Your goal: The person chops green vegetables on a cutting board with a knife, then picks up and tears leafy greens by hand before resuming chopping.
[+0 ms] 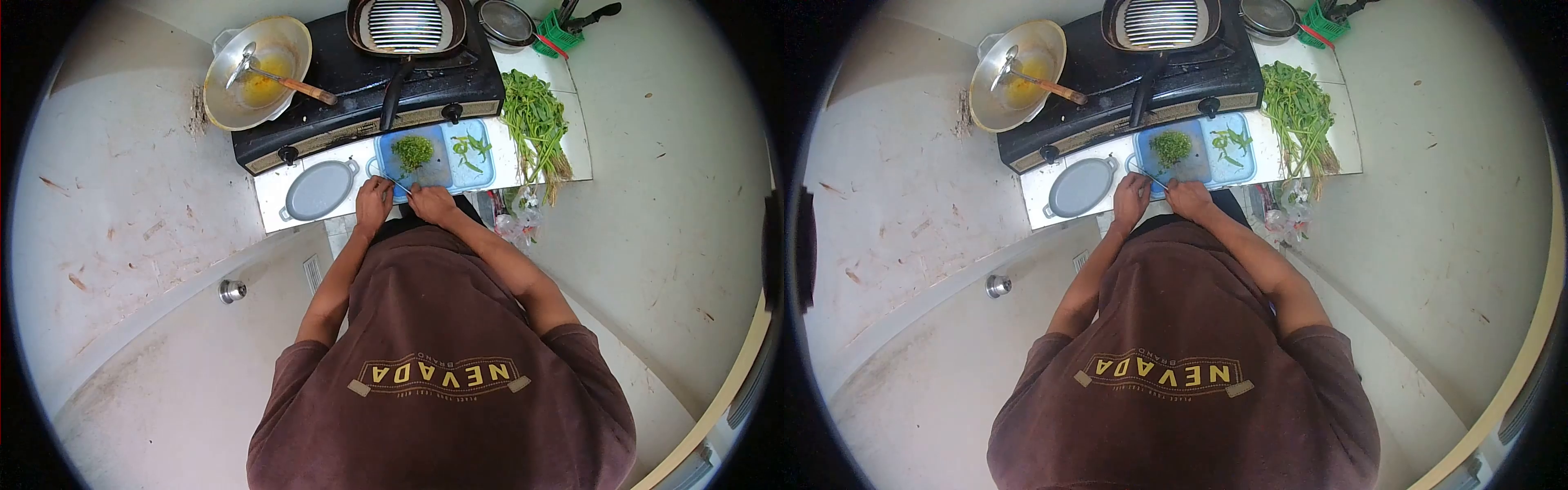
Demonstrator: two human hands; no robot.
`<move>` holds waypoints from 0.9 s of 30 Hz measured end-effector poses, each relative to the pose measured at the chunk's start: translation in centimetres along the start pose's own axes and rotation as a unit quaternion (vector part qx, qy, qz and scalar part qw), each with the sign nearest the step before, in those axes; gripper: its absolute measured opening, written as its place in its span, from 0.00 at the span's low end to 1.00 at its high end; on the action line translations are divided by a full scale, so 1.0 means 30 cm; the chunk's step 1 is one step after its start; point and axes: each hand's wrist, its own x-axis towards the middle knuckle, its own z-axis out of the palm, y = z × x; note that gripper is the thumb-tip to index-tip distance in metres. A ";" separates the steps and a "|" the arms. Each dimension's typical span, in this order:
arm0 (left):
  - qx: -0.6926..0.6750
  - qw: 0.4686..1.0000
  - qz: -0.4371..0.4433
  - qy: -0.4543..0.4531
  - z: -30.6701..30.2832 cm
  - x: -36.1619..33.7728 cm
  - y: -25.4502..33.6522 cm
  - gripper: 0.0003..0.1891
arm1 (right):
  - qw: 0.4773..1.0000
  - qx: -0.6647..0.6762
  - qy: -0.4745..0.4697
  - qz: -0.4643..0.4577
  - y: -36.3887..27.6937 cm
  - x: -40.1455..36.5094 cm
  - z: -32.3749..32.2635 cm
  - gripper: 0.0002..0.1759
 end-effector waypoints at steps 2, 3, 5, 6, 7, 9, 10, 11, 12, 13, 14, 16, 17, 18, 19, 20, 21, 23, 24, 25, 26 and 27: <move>0.006 1.000 0.004 0.005 0.000 -0.003 -0.002 0.05 | 1.000 0.002 0.002 -0.007 0.015 -0.030 -0.014 0.20; 0.010 1.000 0.005 0.005 -0.001 -0.003 0.002 0.05 | 1.000 0.000 -0.005 0.005 0.022 -0.032 -0.015 0.21; 0.010 1.000 -0.004 0.005 0.004 0.007 0.009 0.05 | 0.999 -0.004 -0.018 0.030 0.040 -0.036 -0.016 0.21; 0.005 1.000 -0.014 0.003 0.004 0.013 0.013 0.05 | 0.999 0.000 -0.012 0.044 0.042 -0.033 -0.024 0.21; 0.001 1.000 -0.024 0.001 0.003 0.022 0.016 0.05 | 0.998 0.004 -0.005 0.058 0.047 -0.023 -0.033 0.22; -0.026 0.998 -0.048 -0.005 0.016 0.044 0.019 0.05 | 0.997 0.015 0.003 0.074 0.052 -0.011 -0.045 0.22; -0.040 0.997 -0.060 -0.009 0.023 0.050 0.020 0.05 | 0.997 0.020 0.004 0.076 0.055 -0.009 -0.050 0.23; -0.034 0.999 -0.042 -0.005 0.027 0.052 0.019 0.05 | 0.997 0.025 0.006 0.079 0.058 -0.010 -0.056 0.23; -0.028 0.999 -0.024 -0.001 0.028 0.055 0.020 0.05 | 0.997 0.026 0.004 0.073 0.058 -0.016 -0.059 0.23; -0.022 1.000 -0.007 0.004 0.030 0.057 0.019 0.05 | 0.997 0.027 0.002 0.067 0.052 -0.025 -0.059 0.23; -0.019 1.000 -0.004 0.003 0.031 0.057 0.018 0.05 | 0.998 0.028 -0.001 0.061 0.047 -0.034 -0.058 0.23; -0.013 1.000 0.000 0.001 0.033 0.052 0.015 0.05 | 0.998 0.036 -0.013 0.058 0.037 -0.048 -0.069 0.23; -0.016 1.000 -0.003 0.001 0.036 0.051 0.014 0.05 | 0.997 0.041 -0.019 0.057 0.031 -0.052 -0.073 0.23; -0.019 1.000 -0.005 0.000 0.040 0.051 0.013 0.05 | 0.998 0.041 -0.015 0.052 0.031 -0.055 -0.073 0.23; -0.021 1.000 -0.007 0.000 0.042 0.050 0.011 0.05 | 0.998 0.040 -0.010 0.047 0.031 -0.058 -0.073 0.23; -0.018 1.000 -0.008 -0.002 0.043 0.047 0.009 0.05 | 0.998 0.040 -0.006 0.041 0.029 -0.059 -0.073 0.23; -0.015 1.000 -0.008 -0.004 0.041 0.047 0.008 0.05 | 0.999 0.037 -0.001 0.038 0.029 -0.060 -0.068 0.23; -0.009 1.000 -0.005 -0.004 0.039 0.047 0.007 0.06 | 0.999 0.029 0.009 0.031 0.027 -0.059 -0.059 0.23; -0.007 1.000 -0.001 -0.003 0.037 0.046 0.007 0.06 | 0.999 0.026 0.007 0.028 0.029 -0.055 -0.051 0.23; -0.005 1.000 0.002 -0.002 0.035 0.046 0.009 0.06 | 0.999 0.023 0.005 0.025 0.033 -0.048 -0.042 0.22; -0.002 1.000 0.006 -0.001 0.035 0.045 0.009 0.06 | 1.000 0.019 0.003 0.022 0.037 -0.041 -0.033 0.22; 0.002 1.000 0.011 0.000 0.031 0.045 0.011 0.06 | 1.000 0.010 0.003 0.027 0.034 -0.031 -0.024 0.22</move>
